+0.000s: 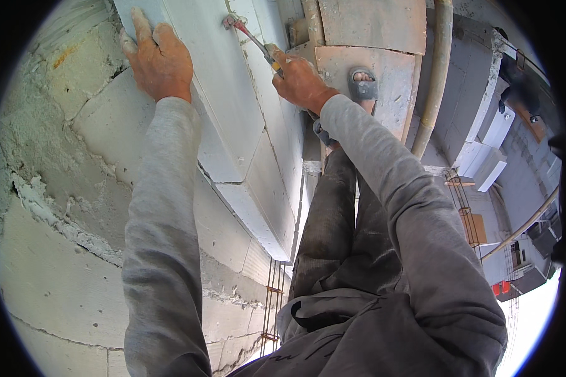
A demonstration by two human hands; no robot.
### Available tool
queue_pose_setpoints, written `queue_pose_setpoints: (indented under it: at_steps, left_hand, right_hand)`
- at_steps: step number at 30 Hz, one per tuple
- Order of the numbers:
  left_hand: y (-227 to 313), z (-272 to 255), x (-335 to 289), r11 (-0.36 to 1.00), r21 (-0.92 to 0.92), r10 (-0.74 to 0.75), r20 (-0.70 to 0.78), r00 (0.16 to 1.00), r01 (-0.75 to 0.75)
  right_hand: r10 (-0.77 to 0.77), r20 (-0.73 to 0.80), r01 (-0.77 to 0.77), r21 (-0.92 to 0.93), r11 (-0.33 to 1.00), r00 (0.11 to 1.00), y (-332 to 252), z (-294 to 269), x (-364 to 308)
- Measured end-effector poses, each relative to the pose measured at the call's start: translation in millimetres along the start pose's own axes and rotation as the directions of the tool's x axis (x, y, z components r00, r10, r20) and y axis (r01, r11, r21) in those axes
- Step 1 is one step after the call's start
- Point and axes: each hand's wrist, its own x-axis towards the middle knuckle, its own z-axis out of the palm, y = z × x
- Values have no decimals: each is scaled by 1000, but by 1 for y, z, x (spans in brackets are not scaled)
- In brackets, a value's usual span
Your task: The person places a large white rectangular tile onto a wall, taps it into position with a hammer, and then uses a trowel to apply and smooth cement into the gaps between tiles. The person continues to apply cement to the joints and smooths the surface.
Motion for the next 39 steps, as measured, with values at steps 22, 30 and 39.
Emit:
queue_pose_setpoints:
  at_steps: [22,30,39]
  left_hand:
    - [3,0,21,980,-179,-82,28,996,86]
    - [4,-2,20,979,-165,-115,45,992,121]
    - [12,-9,13,979,-170,-109,33,994,113]
  right_hand:
    - [461,43,-417,506,755,887,-30,106,-219]
    - [544,207,-342,926,159,813,-47,109,-215]
    - [509,411,-472,881,-10,756,-69,91,-199]
